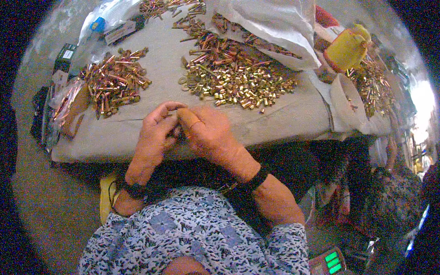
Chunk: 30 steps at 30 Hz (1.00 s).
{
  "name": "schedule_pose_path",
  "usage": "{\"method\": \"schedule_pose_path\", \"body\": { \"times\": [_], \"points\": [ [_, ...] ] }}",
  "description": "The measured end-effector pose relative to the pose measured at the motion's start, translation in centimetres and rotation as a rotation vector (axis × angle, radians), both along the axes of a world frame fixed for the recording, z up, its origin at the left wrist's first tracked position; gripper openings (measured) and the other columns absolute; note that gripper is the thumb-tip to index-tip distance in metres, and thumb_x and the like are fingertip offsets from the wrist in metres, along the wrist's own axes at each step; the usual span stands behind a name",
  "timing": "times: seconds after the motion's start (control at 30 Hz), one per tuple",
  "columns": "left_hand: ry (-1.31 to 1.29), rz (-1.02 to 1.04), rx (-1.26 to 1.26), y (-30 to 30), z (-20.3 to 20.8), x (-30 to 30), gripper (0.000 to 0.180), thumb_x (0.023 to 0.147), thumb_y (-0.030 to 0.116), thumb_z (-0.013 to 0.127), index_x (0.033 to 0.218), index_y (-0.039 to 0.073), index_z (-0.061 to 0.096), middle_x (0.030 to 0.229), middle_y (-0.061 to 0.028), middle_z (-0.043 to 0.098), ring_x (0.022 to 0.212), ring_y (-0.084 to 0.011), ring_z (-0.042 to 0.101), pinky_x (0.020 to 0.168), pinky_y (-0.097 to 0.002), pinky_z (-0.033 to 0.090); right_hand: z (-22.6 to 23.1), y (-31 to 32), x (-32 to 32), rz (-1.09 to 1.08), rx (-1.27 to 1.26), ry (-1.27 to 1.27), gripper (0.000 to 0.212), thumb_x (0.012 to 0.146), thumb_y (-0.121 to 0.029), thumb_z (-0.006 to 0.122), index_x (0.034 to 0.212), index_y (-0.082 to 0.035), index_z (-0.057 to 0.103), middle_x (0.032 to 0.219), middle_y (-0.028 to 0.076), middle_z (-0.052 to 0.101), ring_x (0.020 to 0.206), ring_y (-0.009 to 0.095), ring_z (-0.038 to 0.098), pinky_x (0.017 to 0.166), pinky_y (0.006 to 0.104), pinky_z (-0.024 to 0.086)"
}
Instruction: Assembling long metal bolts with washers and sleeves.
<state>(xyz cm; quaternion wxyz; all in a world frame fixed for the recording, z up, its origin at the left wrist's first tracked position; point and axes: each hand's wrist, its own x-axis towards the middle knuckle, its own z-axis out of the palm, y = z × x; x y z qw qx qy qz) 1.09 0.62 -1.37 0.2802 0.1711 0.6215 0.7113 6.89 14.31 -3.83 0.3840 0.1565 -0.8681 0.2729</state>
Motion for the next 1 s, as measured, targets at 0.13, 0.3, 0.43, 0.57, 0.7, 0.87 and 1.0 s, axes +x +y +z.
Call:
{"method": "schedule_pose_path", "body": {
  "times": [0.13,0.3,0.43,0.57,0.7,0.87,1.0],
  "points": [
    [-0.174,0.075,0.107,-0.6,0.8,0.0,0.022,0.088,0.017,0.043,0.102,0.004,0.053,0.059,0.0005,0.047,0.038,-0.0025,0.03,0.033,-0.0187,0.02,2.2,-0.1,0.3,0.07,-0.027,-0.132,0.036,0.073,-0.001,0.058,0.109,-0.004,0.054,0.078,0.012,0.06,0.068,0.028,0.058,0.057,0.0373,0.045],
    [-0.029,0.0,-0.04,-0.6,1.4,-0.5,0.021,0.087,0.021,0.051,0.079,0.004,0.06,0.052,0.0046,0.041,0.038,-0.0014,0.027,0.034,-0.0183,0.018,3.7,2.4,-1.0,-0.34,-0.01,-0.033,0.036,0.075,0.002,0.055,0.11,-0.005,0.054,0.088,0.013,0.062,0.082,0.029,0.059,0.069,0.035,0.045],
    [-0.025,-0.037,-0.09,-0.3,1.3,-0.7,0.02,0.082,0.025,0.055,0.081,0.006,0.059,0.055,0.0041,0.045,0.042,-0.0025,0.034,0.036,-0.0182,0.021,4.0,7.3,-3.9,-0.474,0.299,0.005,0.046,0.072,-0.012,0.057,0.118,-0.009,0.049,0.105,0.011,0.058,0.104,0.032,0.05,0.083,0.0436,0.038],
    [-0.118,-0.055,-0.011,-0.1,1.1,-0.8,0.016,0.08,0.018,0.051,0.082,0.002,0.056,0.061,0.0004,0.048,0.042,-0.0031,0.033,0.036,-0.0183,0.022,3.1,8.6,-5.2,-0.483,0.507,-0.222,0.039,0.08,-0.01,0.047,0.12,-0.01,0.047,0.116,0.011,0.054,0.115,0.029,0.042,0.089,0.0442,0.032],
    [-0.182,-0.072,0.055,-0.1,0.9,-1.1,0.015,0.078,0.015,0.049,0.08,0.001,0.054,0.066,-0.0026,0.05,0.042,-0.0041,0.033,0.036,-0.0187,0.024,2.6,9.1,-5.6,-0.447,0.502,-0.231,0.035,0.075,-0.014,0.052,0.11,-0.009,0.053,0.101,0.009,0.057,0.103,0.029,0.048,0.083,0.0446,0.036],
    [-0.184,-0.126,0.123,-0.7,0.3,-1.7,0.016,0.078,0.018,0.05,0.079,0.002,0.054,0.067,-0.003,0.052,0.042,-0.0049,0.035,0.035,-0.0185,0.026,1.7,8.7,-6.1,-0.512,0.348,-0.181,0.026,0.073,-0.014,0.055,0.098,-0.009,0.058,0.085,0.007,0.057,0.09,0.028,0.052,0.075,0.043,0.039],
    [-0.158,-0.091,0.095,-0.7,0.8,-1.9,0.019,0.083,0.019,0.049,0.082,0.001,0.056,0.069,-0.0029,0.053,0.043,-0.0048,0.039,0.036,-0.0192,0.028,1.5,9.0,-5.8,-0.531,0.202,-0.126,0.023,0.074,-0.013,0.055,0.095,-0.009,0.059,0.086,0.008,0.057,0.091,0.028,0.051,0.074,0.0437,0.04]
  ]
}}
